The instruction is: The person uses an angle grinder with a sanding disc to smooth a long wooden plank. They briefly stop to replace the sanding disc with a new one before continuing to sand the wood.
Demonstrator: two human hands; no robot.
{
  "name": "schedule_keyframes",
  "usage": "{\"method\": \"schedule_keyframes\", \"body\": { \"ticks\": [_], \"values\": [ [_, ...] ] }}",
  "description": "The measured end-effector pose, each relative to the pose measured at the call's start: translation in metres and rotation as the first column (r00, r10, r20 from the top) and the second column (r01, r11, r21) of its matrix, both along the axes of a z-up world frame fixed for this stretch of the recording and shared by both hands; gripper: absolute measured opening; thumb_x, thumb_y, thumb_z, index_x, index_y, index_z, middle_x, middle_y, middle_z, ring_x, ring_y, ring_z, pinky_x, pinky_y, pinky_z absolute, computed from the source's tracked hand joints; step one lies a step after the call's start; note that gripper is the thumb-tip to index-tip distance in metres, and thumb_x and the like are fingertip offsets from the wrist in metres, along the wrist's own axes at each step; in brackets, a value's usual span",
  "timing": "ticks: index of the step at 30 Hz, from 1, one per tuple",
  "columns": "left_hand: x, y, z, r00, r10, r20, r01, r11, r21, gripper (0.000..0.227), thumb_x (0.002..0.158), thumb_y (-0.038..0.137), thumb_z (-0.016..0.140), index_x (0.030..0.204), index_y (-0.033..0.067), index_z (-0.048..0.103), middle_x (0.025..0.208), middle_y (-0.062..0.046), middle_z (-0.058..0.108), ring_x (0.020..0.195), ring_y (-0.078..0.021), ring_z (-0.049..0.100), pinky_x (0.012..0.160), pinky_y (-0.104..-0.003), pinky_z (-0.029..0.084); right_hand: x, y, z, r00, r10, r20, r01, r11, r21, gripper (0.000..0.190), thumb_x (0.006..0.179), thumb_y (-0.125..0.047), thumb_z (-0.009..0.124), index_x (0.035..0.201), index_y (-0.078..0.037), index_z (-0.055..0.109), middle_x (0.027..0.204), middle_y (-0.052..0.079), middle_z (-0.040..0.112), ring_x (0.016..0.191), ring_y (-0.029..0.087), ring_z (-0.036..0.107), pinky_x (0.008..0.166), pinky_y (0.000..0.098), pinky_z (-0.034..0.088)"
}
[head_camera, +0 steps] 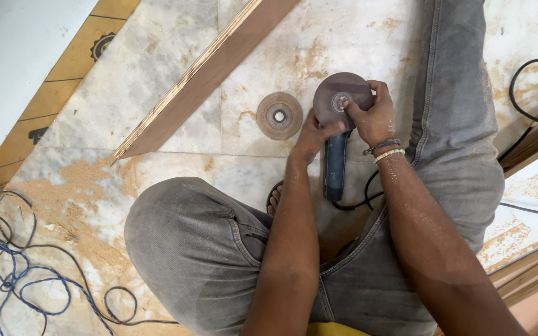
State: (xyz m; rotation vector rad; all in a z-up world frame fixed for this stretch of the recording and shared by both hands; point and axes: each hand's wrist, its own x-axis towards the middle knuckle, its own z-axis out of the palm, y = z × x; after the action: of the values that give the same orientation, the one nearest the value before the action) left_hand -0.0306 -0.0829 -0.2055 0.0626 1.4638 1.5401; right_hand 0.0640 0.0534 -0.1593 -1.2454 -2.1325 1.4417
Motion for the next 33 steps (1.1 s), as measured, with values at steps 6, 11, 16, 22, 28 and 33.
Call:
{"method": "schedule_keyframes", "body": {
  "ticks": [6,11,16,22,28,33],
  "values": [
    [-0.002,0.004,-0.008,0.852,-0.412,-0.322,0.263,0.869,-0.419,0.109,0.049,0.036,0.096,0.139,0.0009,0.047,0.135,-0.018,0.061,0.128,-0.0329,0.058,0.11,-0.043,0.05,-0.002,0.001,0.005,1.0,0.012,0.019,-0.012,1.0,-0.003,0.055,0.086,-0.015,0.086,0.127,0.001,0.053,0.101,0.016,0.074,0.088,0.019,0.075,0.072,0.032,0.062],
    [0.014,0.02,0.004,0.834,-0.374,-0.405,0.089,0.816,-0.571,0.118,0.041,0.045,0.101,0.136,0.0017,0.047,0.131,-0.012,0.055,0.126,-0.0328,0.044,0.113,-0.046,0.038,-0.002,0.005,-0.002,1.0,0.006,0.013,-0.005,0.995,-0.097,0.053,0.087,-0.013,0.084,0.127,0.002,0.052,0.104,0.015,0.074,0.089,0.018,0.075,0.072,0.03,0.064],
    [0.021,0.022,0.001,0.842,-0.334,-0.424,0.045,0.827,-0.561,0.112,0.038,0.034,0.099,0.135,0.0051,0.051,0.13,-0.01,0.057,0.125,-0.0339,0.043,0.113,-0.046,0.037,-0.003,0.006,-0.008,1.0,0.002,-0.024,-0.004,0.996,-0.091,0.051,0.086,-0.01,0.084,0.124,0.003,0.052,0.103,0.015,0.073,0.089,0.018,0.074,0.073,0.0299,0.064],
    [0.026,0.021,-0.007,0.786,-0.362,-0.502,0.044,0.842,-0.538,0.105,0.042,0.037,0.1,0.133,0.0064,0.058,0.129,-0.01,0.059,0.127,-0.0335,0.043,0.114,-0.048,0.036,-0.006,0.006,0.017,0.991,0.03,0.132,-0.034,0.999,0.026,0.069,0.081,-0.013,0.086,0.137,0.0,0.049,0.118,0.022,0.066,0.099,0.026,0.07,0.081,0.0374,0.062],
    [0.024,0.019,-0.012,0.823,-0.325,-0.466,0.062,0.866,-0.496,0.11,0.044,0.039,0.1,0.136,0.0051,0.052,0.133,-0.011,0.056,0.13,-0.0346,0.039,0.114,-0.049,0.033,-0.035,0.028,0.057,0.867,0.375,0.328,-0.477,0.816,0.327,0.088,0.075,-0.02,0.094,0.15,-0.008,0.051,0.143,0.022,0.055,0.131,0.039,0.051,0.11,0.0511,0.042],
    [0.027,0.02,-0.015,0.808,-0.315,-0.498,0.047,0.876,-0.479,0.11,0.046,0.041,0.1,0.137,0.0054,0.05,0.134,-0.012,0.055,0.133,-0.0344,0.038,0.116,-0.05,0.031,-0.069,0.051,0.06,0.509,0.596,0.621,-0.751,0.66,-0.018,0.071,0.08,-0.031,0.088,0.143,-0.018,0.057,0.133,0.016,0.06,0.123,0.035,0.057,0.109,0.0552,0.038]
  ]
}}
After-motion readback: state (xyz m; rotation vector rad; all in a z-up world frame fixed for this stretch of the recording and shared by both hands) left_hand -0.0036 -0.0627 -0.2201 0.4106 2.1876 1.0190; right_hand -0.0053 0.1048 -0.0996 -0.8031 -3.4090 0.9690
